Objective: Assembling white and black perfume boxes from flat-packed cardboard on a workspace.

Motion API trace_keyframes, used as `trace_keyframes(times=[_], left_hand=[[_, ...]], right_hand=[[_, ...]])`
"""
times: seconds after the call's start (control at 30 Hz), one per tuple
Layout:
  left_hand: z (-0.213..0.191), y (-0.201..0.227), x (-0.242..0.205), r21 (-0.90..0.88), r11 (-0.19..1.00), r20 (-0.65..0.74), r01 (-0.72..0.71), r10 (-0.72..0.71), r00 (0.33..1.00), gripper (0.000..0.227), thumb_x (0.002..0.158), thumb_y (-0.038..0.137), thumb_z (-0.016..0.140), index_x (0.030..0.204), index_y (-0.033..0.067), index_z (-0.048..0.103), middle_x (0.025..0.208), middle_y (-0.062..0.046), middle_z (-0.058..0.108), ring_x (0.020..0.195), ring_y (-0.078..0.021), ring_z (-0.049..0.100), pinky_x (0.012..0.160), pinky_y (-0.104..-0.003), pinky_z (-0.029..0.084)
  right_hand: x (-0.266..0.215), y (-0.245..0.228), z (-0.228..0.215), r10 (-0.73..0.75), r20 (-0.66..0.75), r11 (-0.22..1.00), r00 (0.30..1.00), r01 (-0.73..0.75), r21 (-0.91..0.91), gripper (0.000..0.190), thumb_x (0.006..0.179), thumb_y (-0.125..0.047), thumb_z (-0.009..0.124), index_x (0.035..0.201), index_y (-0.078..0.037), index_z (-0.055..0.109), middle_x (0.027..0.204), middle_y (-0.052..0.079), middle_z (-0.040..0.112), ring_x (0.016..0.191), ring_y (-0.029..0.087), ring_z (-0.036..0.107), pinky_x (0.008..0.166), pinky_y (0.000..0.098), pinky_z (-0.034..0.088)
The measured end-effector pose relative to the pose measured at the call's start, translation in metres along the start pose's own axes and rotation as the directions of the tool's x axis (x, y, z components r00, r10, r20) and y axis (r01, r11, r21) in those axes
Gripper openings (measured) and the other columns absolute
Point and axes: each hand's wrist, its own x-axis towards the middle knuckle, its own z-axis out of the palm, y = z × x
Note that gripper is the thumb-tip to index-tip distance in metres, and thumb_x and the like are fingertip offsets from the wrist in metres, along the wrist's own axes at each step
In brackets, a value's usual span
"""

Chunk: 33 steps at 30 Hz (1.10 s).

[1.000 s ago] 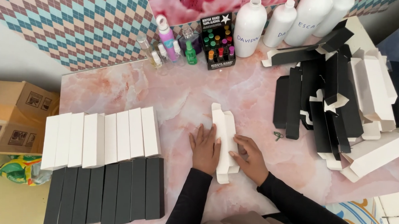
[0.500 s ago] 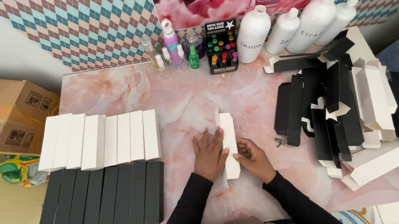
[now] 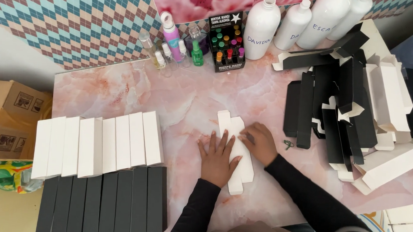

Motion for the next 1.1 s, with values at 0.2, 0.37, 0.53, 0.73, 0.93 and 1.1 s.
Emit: trace_keyframes(times=[0.2, 0.37, 0.53, 0.73, 0.93, 1.1], left_hand=[[0.003, -0.002, 0.001, -0.011, 1.0, -0.004, 0.016, -0.016, 1.0, 0.072, 0.104, 0.058, 0.037, 0.158, 0.0097, 0.03, 0.168, -0.012, 0.024, 0.155, -0.0386, 0.011, 0.117, -0.073, -0.006], [0.007, -0.002, 0.002, 0.044, 0.999, -0.027, 0.017, -0.016, 1.0, 0.057, 0.109, 0.037, 0.029, 0.159, 0.0108, 0.03, 0.167, -0.009, 0.026, 0.155, -0.0359, 0.013, 0.117, -0.074, -0.003], [0.019, -0.006, 0.002, 0.084, 0.996, -0.079, 0.009, -0.003, 0.997, 0.056, 0.107, 0.029, 0.032, 0.16, 0.0118, 0.028, 0.168, -0.007, 0.026, 0.154, -0.0361, 0.015, 0.116, -0.074, 0.001], [0.026, -0.008, 0.002, 0.09, 0.996, -0.135, 0.006, 0.007, 0.991, 0.057, 0.105, 0.032, 0.032, 0.159, 0.0121, 0.033, 0.167, -0.007, 0.028, 0.154, -0.0354, 0.017, 0.117, -0.074, 0.0], [0.023, -0.007, 0.0, 0.06, 0.998, -0.16, -0.01, 0.019, 0.987, 0.061, 0.106, 0.044, 0.033, 0.158, 0.0124, 0.035, 0.167, -0.008, 0.029, 0.154, -0.0356, 0.018, 0.117, -0.073, -0.001], [0.006, -0.001, 0.0, 0.039, 0.999, -0.054, -0.009, 0.011, 0.998, 0.063, 0.102, 0.06, 0.036, 0.157, 0.0298, 0.036, 0.167, -0.01, 0.027, 0.154, -0.0393, 0.014, 0.114, -0.076, -0.005]], right_hand=[[0.055, 0.002, 0.015, 0.024, 0.06, 1.0, 0.998, -0.025, 0.014, 0.008, 0.092, -0.02, 0.073, 0.089, -0.016, 0.067, 0.08, 0.002, 0.061, 0.084, 0.025, 0.063, 0.078, 0.0357, 0.049], [0.05, 0.008, 0.019, -0.065, 0.112, 0.998, 0.992, 0.066, -0.004, 0.011, 0.091, -0.017, 0.072, 0.083, -0.014, 0.064, 0.077, 0.005, 0.061, 0.082, 0.028, 0.064, 0.075, 0.0387, 0.049], [0.004, 0.007, 0.017, -0.192, 0.17, 0.979, 0.967, 0.2, -0.036, 0.017, 0.091, -0.02, 0.069, 0.078, -0.013, 0.061, 0.073, 0.008, 0.059, 0.078, 0.032, 0.062, 0.071, 0.0426, 0.047], [-0.064, -0.009, 0.005, -0.233, 0.311, 0.965, 0.921, 0.258, -0.042, 0.017, 0.092, -0.023, 0.065, 0.077, -0.018, 0.058, 0.074, 0.001, 0.056, 0.078, 0.026, 0.059, 0.07, 0.0379, 0.043], [-0.086, -0.011, 0.0, -0.218, 0.302, 0.975, 0.928, 0.223, 0.019, 0.019, 0.092, -0.019, 0.069, 0.077, -0.017, 0.058, 0.074, 0.0, 0.055, 0.077, 0.023, 0.058, 0.07, 0.0346, 0.041], [-0.074, -0.012, -0.008, -0.203, 0.224, 0.972, 0.953, 0.168, 0.166, 0.016, 0.09, -0.024, 0.073, 0.078, -0.015, 0.066, 0.073, 0.005, 0.062, 0.072, 0.027, 0.062, 0.067, 0.0376, 0.047]])
